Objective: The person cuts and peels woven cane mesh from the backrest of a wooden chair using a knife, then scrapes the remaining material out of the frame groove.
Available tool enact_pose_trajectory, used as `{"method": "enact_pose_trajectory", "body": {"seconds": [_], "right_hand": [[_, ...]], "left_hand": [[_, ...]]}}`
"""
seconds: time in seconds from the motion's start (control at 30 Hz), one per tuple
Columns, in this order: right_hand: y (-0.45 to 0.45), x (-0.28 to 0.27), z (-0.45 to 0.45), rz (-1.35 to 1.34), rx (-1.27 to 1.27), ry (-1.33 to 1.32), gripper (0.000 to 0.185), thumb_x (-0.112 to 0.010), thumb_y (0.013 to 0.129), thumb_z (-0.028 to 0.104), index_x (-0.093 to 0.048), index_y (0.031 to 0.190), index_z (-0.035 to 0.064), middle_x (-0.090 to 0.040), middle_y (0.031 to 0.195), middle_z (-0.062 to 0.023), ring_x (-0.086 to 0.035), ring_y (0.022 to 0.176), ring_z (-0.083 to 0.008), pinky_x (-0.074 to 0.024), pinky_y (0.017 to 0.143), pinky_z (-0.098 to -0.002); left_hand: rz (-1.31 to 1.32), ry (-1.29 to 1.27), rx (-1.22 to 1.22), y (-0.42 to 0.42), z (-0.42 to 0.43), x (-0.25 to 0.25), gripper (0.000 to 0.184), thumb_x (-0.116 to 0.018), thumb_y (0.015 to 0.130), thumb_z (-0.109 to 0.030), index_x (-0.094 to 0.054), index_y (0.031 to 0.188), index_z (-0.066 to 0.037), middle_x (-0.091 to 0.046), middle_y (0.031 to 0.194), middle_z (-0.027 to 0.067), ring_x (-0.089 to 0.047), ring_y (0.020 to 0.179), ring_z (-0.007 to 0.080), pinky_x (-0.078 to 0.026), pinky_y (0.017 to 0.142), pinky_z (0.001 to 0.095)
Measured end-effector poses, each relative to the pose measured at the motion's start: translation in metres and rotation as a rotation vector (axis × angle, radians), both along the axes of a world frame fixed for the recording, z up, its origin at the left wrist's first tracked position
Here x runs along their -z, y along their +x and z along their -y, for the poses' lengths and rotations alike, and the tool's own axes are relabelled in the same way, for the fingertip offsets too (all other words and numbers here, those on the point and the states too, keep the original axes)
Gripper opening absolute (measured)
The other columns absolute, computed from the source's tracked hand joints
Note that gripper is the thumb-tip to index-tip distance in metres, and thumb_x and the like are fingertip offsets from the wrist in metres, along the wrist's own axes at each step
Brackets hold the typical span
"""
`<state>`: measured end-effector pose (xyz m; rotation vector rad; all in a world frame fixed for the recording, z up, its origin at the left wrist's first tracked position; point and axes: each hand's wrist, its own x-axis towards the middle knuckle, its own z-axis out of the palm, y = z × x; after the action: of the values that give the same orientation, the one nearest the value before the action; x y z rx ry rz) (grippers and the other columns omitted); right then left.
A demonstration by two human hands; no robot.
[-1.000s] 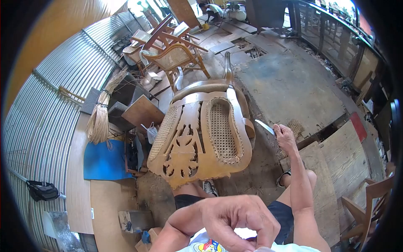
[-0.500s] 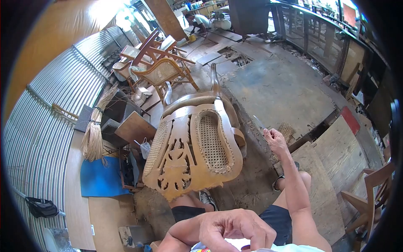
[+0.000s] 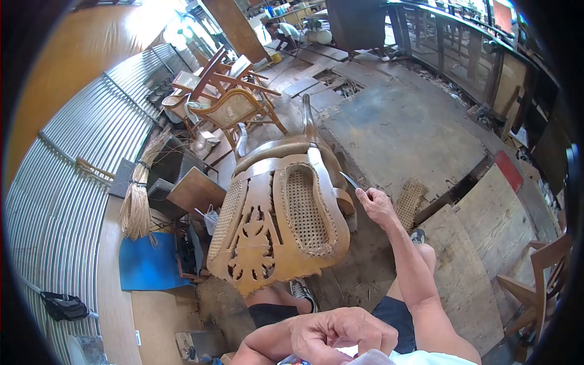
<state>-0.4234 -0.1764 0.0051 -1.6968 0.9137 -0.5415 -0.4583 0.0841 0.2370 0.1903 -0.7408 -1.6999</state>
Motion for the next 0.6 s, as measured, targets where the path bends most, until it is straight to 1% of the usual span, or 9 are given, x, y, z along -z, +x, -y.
{"method": "enact_pose_trajectory", "body": {"seconds": [0.1,0.17,0.23,0.27,0.3,0.37,0.4,0.5,0.6], "right_hand": [[-0.006,0.005,0.002,-0.009,0.002,0.018,0.053,-0.062,0.097,0.051,-0.060,0.080,0.0014,-0.051,0.068,-0.0005,-0.044,0.066,-0.0117,-0.0390,0.059,-0.0324],[-0.010,0.007,0.007,0.011,0.013,0.007,0.056,-0.063,0.096,0.053,-0.064,0.081,-0.0010,-0.057,0.066,-0.0078,-0.050,0.064,-0.0158,-0.0439,0.060,-0.0361],[-0.021,0.008,0.001,0.000,0.025,-0.017,0.056,-0.063,0.096,0.053,-0.064,0.081,-0.0010,-0.057,0.066,-0.0073,-0.050,0.063,-0.0157,-0.0436,0.060,-0.0358],[-0.022,0.007,0.002,0.006,0.035,-0.050,0.056,-0.063,0.096,0.053,-0.063,0.081,-0.0009,-0.056,0.066,-0.0068,-0.049,0.063,-0.0156,-0.0434,0.059,-0.0356],[-0.024,0.007,0.001,0.006,0.032,-0.055,0.056,-0.063,0.096,0.053,-0.063,0.081,-0.0009,-0.056,0.066,-0.0068,-0.049,0.063,-0.0156,-0.0434,0.059,-0.0356],[-0.027,0.009,0.003,-0.013,0.047,-0.025,0.056,-0.063,0.096,0.053,-0.062,0.082,-0.0008,-0.056,0.065,-0.0064,-0.049,0.063,-0.0155,-0.0431,0.059,-0.0355],[-0.026,0.009,0.003,-0.012,0.037,-0.028,0.056,-0.063,0.096,0.053,-0.062,0.082,-0.0008,-0.056,0.065,-0.0064,-0.049,0.063,-0.0155,-0.0431,0.059,-0.0355],[-0.025,0.003,0.000,-0.009,0.030,0.012,0.056,-0.063,0.096,0.053,-0.062,0.082,-0.0010,-0.056,0.064,-0.0061,-0.048,0.063,-0.0150,-0.0425,0.058,-0.0350],[-0.017,-0.002,0.001,0.025,0.006,-0.038,0.055,-0.063,0.096,0.053,-0.062,0.081,-0.0008,-0.055,0.064,-0.0059,-0.048,0.063,-0.0141,-0.0424,0.058,-0.0348]], "left_hand": [[-0.019,0.008,0.040,0.002,0.006,0.004,0.030,-0.077,0.086,-0.020,-0.066,0.076,0.005,-0.061,0.075,0.0119,-0.056,0.065,0.0201,-0.039,0.058,0.0316],[-0.023,-0.011,0.055,0.008,0.016,0.003,0.027,-0.077,0.086,-0.017,-0.068,0.078,0.007,-0.063,0.077,0.0138,-0.059,0.068,0.0211,-0.042,0.060,0.0314],[0.082,-0.139,0.082,0.015,0.025,0.005,0.033,-0.070,0.093,-0.022,-0.067,0.110,0.006,-0.066,0.096,0.0157,-0.060,0.078,0.0207,-0.041,0.069,0.0323],[0.071,-0.230,0.091,0.018,0.028,0.008,0.028,-0.063,0.087,-0.005,-0.063,0.112,0.007,-0.065,0.090,0.0148,-0.061,0.080,0.0234,-0.042,0.073,0.0351],[0.071,-0.235,0.088,0.016,0.024,0.005,0.028,-0.063,0.087,-0.005,-0.063,0.112,0.007,-0.065,0.090,0.0148,-0.061,0.080,0.0234,-0.042,0.073,0.0351],[-0.034,0.099,0.059,0.011,0.008,0.001,0.022,-0.076,0.084,-0.009,-0.071,0.087,0.012,-0.069,0.085,0.0199,-0.067,0.078,0.0244,-0.049,0.067,0.0322],[-0.103,0.032,0.105,0.015,0.012,0.009,0.025,-0.078,0.078,-0.001,-0.071,0.096,0.014,-0.072,0.093,0.0244,-0.070,0.084,0.0271,-0.052,0.072,0.0330],[-0.204,0.259,0.037,0.010,-0.001,-0.007,0.029,-0.082,0.073,0.002,-0.070,0.098,0.012,-0.071,0.093,0.0230,-0.069,0.082,0.0260,-0.052,0.071,0.0323],[-0.279,0.187,0.029,0.009,0.003,0.004,0.036,-0.084,0.071,0.004,-0.068,0.103,0.010,-0.071,0.092,0.0213,-0.069,0.083,0.0255,-0.052,0.071,0.0321]]}}
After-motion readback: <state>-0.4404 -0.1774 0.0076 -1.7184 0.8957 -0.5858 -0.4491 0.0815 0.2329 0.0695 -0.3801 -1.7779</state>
